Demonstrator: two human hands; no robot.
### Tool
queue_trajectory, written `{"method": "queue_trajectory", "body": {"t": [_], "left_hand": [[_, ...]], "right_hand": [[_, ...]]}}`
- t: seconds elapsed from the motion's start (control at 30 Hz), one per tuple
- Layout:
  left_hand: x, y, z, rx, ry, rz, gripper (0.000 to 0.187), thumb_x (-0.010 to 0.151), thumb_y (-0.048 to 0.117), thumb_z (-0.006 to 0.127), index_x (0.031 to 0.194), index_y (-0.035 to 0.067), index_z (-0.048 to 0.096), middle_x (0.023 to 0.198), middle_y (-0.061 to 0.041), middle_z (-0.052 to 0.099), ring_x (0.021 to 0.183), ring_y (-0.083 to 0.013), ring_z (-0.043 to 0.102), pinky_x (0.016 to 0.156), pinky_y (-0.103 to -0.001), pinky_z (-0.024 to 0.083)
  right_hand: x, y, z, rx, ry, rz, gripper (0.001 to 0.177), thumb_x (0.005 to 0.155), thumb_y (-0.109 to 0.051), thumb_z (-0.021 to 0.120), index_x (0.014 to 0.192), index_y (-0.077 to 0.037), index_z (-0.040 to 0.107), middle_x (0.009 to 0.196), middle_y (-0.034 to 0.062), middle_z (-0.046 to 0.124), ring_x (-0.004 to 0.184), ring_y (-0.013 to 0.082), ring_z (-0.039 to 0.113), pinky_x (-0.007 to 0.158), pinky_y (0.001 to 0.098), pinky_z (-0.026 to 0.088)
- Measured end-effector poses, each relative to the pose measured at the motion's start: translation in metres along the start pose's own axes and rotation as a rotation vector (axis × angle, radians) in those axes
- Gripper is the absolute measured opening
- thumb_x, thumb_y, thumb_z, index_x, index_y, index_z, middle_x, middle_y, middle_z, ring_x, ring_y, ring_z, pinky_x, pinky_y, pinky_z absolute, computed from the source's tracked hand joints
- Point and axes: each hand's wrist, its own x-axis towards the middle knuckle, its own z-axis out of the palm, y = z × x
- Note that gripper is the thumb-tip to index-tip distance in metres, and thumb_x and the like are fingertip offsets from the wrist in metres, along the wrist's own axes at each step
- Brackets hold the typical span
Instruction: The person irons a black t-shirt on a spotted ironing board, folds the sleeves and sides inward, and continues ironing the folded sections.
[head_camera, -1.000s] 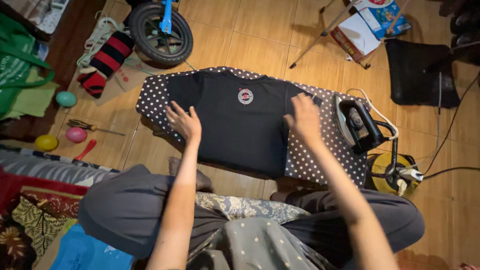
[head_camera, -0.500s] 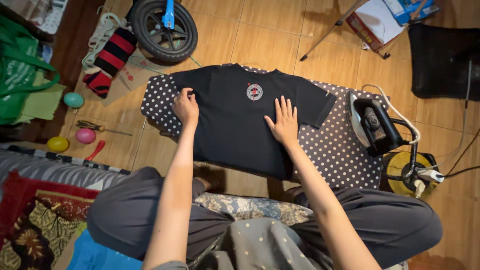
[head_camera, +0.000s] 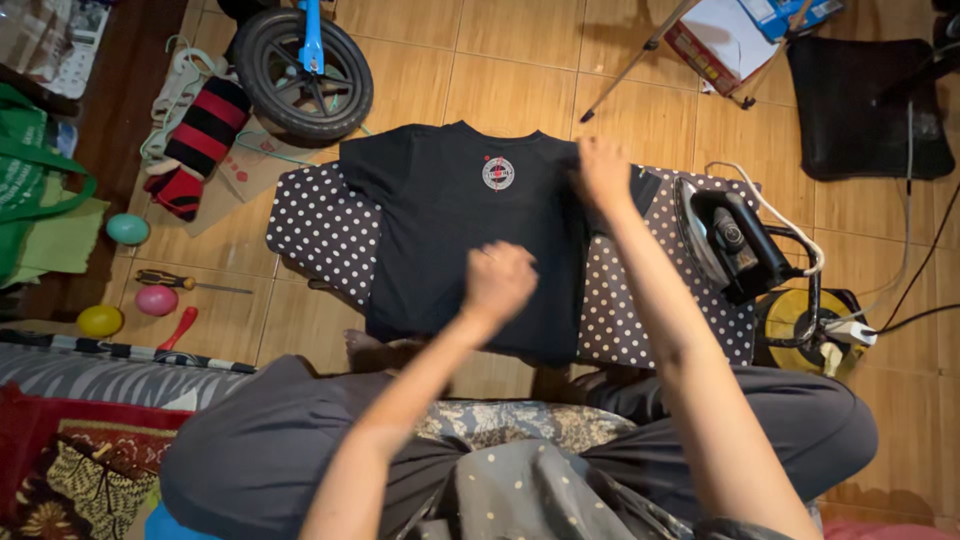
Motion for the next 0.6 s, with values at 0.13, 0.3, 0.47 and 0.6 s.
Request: {"method": "queue_trajectory", "body": {"t": [0.13, 0.3, 0.47, 0.6], "left_hand": [[-0.051, 0.125, 0.035, -0.056, -0.516, -0.124, 0.041, 0.078, 0.041, 0.073, 0.103, 0.010, 0.063, 0.101, -0.011, 0.056, 0.095, -0.0279, 0.055, 0.080, -0.047, 0.043], [-0.078, 0.167, 0.060, 0.073, -0.530, -0.218, 0.034, 0.083, 0.030, 0.067, 0.113, 0.018, 0.059, 0.108, -0.008, 0.053, 0.101, -0.0271, 0.055, 0.085, -0.047, 0.045], [-0.096, 0.168, 0.075, 0.204, -0.622, -0.268, 0.023, 0.090, 0.015, 0.061, 0.112, 0.020, 0.061, 0.107, -0.008, 0.055, 0.099, -0.0282, 0.056, 0.082, -0.045, 0.045], [-0.097, 0.157, 0.067, 0.127, -0.639, -0.351, 0.012, 0.089, 0.023, 0.068, 0.096, 0.013, 0.064, 0.104, -0.009, 0.057, 0.093, -0.0281, 0.062, 0.081, -0.045, 0.047]], "right_hand": [[0.008, 0.061, 0.012, -0.283, 0.110, 0.072, 0.014, 0.108, -0.026, 0.064, 0.108, -0.013, 0.069, 0.098, 0.0089, 0.069, 0.092, 0.0301, 0.062, 0.088, 0.0485, 0.041], [0.000, 0.089, 0.016, -0.186, -0.080, 0.118, 0.018, 0.086, -0.018, 0.060, 0.098, -0.013, 0.073, 0.089, 0.0120, 0.075, 0.089, 0.0370, 0.068, 0.095, 0.0624, 0.038], [0.002, 0.090, 0.020, -0.192, -0.286, 0.143, 0.016, 0.081, -0.017, 0.064, 0.090, -0.013, 0.076, 0.094, 0.0124, 0.075, 0.090, 0.0322, 0.072, 0.104, 0.0657, 0.039], [0.014, 0.102, 0.019, -0.128, -0.331, 0.120, 0.013, 0.087, -0.020, 0.068, 0.092, -0.012, 0.077, 0.094, 0.0151, 0.076, 0.089, 0.0340, 0.072, 0.099, 0.0628, 0.044]]}}
